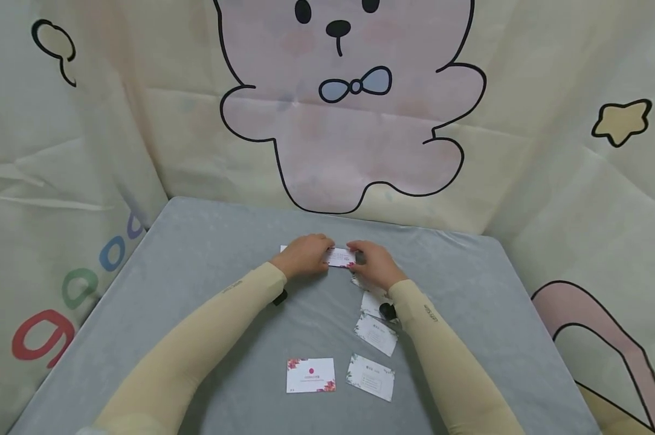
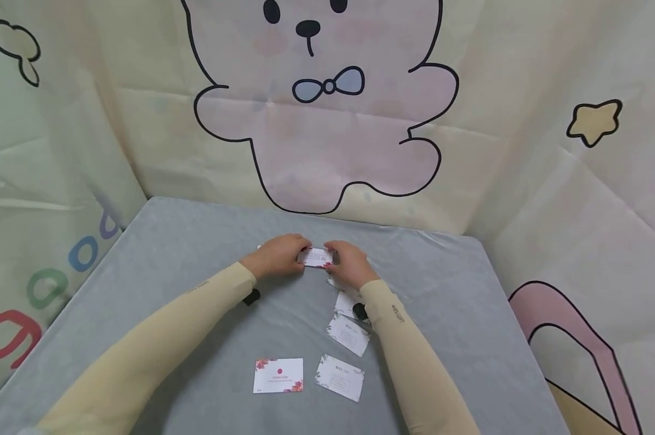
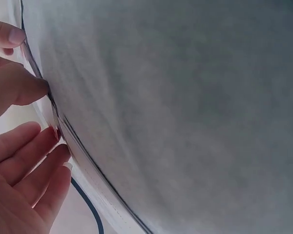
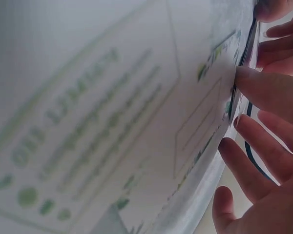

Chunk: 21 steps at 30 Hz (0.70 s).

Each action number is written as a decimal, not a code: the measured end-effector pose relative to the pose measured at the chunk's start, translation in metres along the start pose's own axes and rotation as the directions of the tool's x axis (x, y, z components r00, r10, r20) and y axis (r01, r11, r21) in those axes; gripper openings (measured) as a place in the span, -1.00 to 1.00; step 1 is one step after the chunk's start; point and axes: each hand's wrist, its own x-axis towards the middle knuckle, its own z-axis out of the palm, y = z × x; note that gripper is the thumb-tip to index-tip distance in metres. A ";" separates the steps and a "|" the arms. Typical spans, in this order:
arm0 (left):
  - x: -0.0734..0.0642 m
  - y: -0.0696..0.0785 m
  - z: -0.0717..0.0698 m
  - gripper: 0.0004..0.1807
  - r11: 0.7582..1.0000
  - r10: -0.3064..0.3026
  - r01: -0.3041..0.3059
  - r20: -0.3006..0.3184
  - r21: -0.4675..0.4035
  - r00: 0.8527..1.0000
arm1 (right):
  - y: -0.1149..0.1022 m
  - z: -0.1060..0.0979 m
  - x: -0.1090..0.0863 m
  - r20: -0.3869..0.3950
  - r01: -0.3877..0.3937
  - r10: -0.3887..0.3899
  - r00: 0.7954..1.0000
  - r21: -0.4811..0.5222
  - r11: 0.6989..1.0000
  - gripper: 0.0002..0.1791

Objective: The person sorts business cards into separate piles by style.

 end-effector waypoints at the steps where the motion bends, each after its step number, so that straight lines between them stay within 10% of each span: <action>1: 0.000 0.000 -0.001 -0.47 1.000 0.004 -0.004 0.001 -0.003 1.000 | 0.001 0.000 0.001 -0.001 -0.002 0.002 1.000 -0.002 1.000 -0.35; 21: 0.002 0.003 -0.007 -0.39 0.999 -0.028 0.031 0.075 -0.038 0.997 | 0.002 0.002 0.000 0.016 -0.056 0.056 0.998 0.004 0.998 -0.44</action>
